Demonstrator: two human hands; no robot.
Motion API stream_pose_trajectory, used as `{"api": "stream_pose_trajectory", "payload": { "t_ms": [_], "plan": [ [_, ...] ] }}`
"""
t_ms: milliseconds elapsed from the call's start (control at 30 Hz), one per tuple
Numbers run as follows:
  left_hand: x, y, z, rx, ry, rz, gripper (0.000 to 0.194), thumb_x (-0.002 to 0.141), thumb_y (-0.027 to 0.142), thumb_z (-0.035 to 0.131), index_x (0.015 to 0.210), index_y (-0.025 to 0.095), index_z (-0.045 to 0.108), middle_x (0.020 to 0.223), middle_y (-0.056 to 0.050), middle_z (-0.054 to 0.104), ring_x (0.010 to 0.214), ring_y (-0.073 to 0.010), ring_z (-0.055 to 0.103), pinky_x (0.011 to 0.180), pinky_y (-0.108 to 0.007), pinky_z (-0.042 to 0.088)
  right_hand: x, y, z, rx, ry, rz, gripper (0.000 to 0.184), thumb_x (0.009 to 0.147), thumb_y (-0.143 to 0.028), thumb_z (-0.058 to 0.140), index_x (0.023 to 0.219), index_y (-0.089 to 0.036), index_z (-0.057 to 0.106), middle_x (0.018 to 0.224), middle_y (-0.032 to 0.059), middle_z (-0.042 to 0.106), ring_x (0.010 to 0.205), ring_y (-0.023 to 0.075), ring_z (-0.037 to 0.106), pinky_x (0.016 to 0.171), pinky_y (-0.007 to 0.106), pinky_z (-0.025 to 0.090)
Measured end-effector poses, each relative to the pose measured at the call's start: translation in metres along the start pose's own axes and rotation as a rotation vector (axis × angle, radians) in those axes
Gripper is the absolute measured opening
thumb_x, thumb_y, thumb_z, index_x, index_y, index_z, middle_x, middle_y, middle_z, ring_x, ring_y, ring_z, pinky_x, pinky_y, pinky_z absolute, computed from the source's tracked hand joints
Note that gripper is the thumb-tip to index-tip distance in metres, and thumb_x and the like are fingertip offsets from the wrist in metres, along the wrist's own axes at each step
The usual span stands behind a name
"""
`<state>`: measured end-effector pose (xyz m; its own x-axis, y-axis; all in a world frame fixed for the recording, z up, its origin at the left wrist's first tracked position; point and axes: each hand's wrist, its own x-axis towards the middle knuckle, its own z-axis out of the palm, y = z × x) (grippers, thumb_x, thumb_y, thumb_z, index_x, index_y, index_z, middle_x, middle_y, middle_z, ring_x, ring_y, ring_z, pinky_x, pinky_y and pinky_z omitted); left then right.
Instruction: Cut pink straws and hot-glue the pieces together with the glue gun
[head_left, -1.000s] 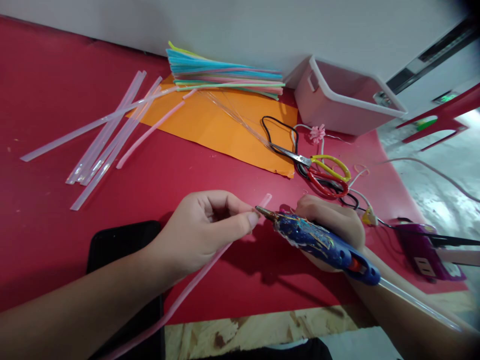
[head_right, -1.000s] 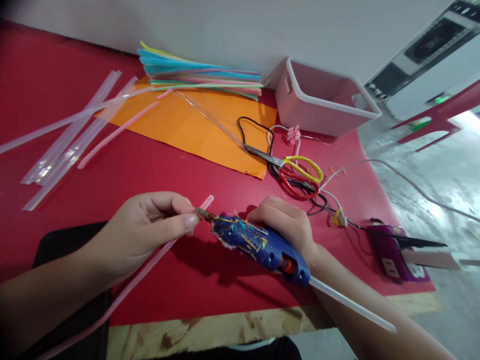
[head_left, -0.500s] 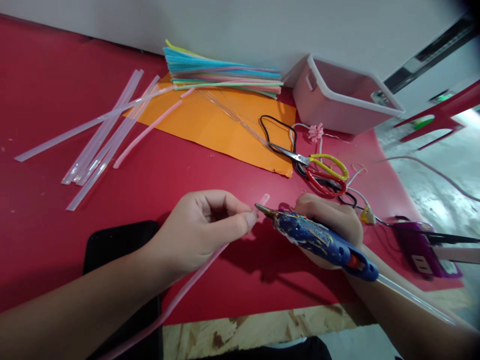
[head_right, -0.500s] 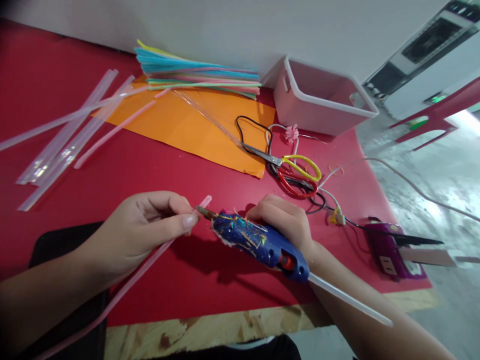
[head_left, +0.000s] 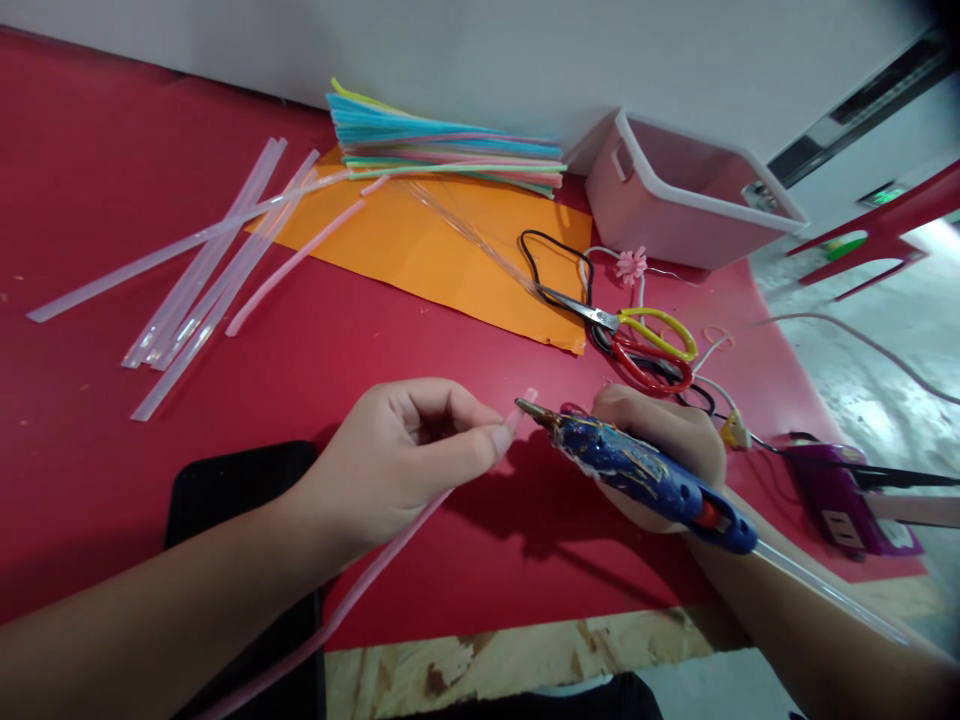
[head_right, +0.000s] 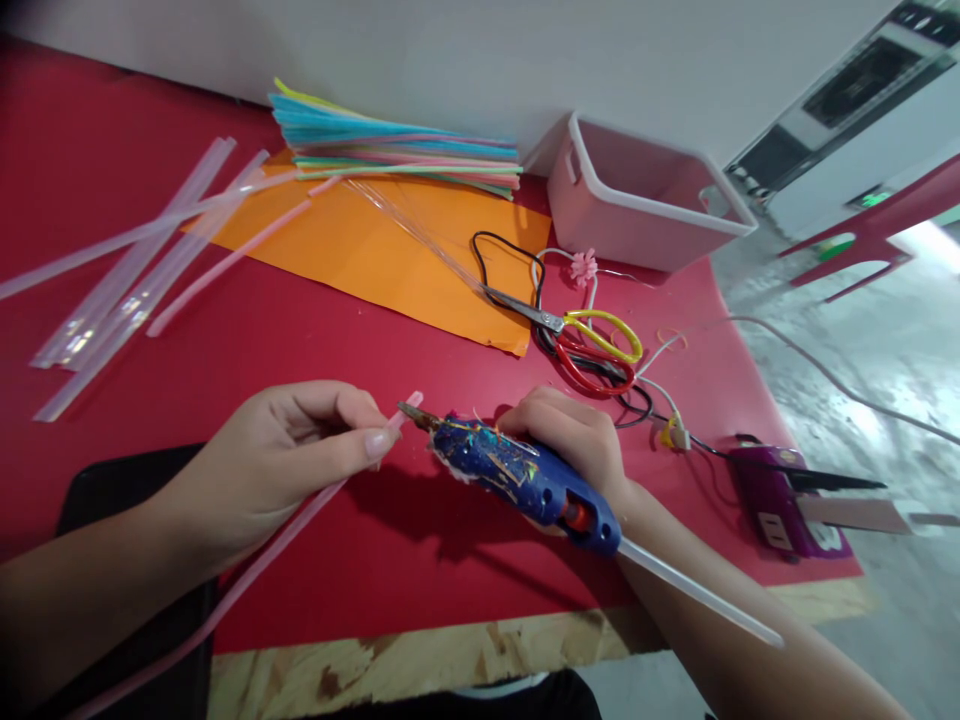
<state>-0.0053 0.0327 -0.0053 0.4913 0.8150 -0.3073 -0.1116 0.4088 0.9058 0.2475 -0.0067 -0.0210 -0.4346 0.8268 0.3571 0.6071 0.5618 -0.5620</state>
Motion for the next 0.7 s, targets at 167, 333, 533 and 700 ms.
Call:
{"api": "stream_pose_trajectory", "payload": {
  "t_ms": [167,333,533,700],
  "plan": [
    [-0.0003,-0.0011,-0.0009,-0.009,-0.003,0.006,0.016,0.077,0.013,0.073,0.063,0.019,0.068,0.062,0.006,0.069,0.060,-0.0052,0.060,0.060,-0.014,0.047,0.0001,0.0002,0.0005,0.006,0.015,0.018,0.015,0.077,-0.012,0.064,0.084,-0.023,0.055,0.073,0.0034,0.060,0.066,0.0162,0.060,0.056,0.028,0.044],
    [-0.0005,-0.0012,-0.0014,-0.003,-0.006,0.003,0.016,0.078,0.013,0.072,0.064,0.019,0.068,0.062,0.006,0.069,0.059,-0.0053,0.060,0.060,-0.015,0.047,-0.0012,0.0000,0.0005,-0.006,0.022,0.016,0.017,0.075,-0.012,0.064,0.086,-0.022,0.055,0.074,0.0039,0.060,0.066,0.0164,0.060,0.056,0.028,0.044],
    [0.0004,0.0001,-0.0001,0.038,0.011,0.005,0.015,0.077,0.016,0.073,0.063,0.019,0.067,0.062,0.005,0.068,0.058,-0.0073,0.059,0.060,-0.018,0.048,-0.0008,-0.0008,0.0004,-0.046,0.052,0.022,0.016,0.074,-0.014,0.063,0.083,-0.023,0.053,0.071,0.0029,0.058,0.064,0.0168,0.059,0.054,0.028,0.043],
    [-0.0001,0.0005,-0.0009,0.057,0.017,0.005,0.014,0.076,0.017,0.074,0.063,0.019,0.068,0.062,0.005,0.068,0.058,-0.0079,0.059,0.059,-0.019,0.047,-0.0004,-0.0012,0.0007,-0.032,0.054,0.030,0.016,0.074,-0.013,0.064,0.079,-0.023,0.052,0.072,0.0032,0.060,0.064,0.0160,0.060,0.053,0.027,0.043]
  ]
}}
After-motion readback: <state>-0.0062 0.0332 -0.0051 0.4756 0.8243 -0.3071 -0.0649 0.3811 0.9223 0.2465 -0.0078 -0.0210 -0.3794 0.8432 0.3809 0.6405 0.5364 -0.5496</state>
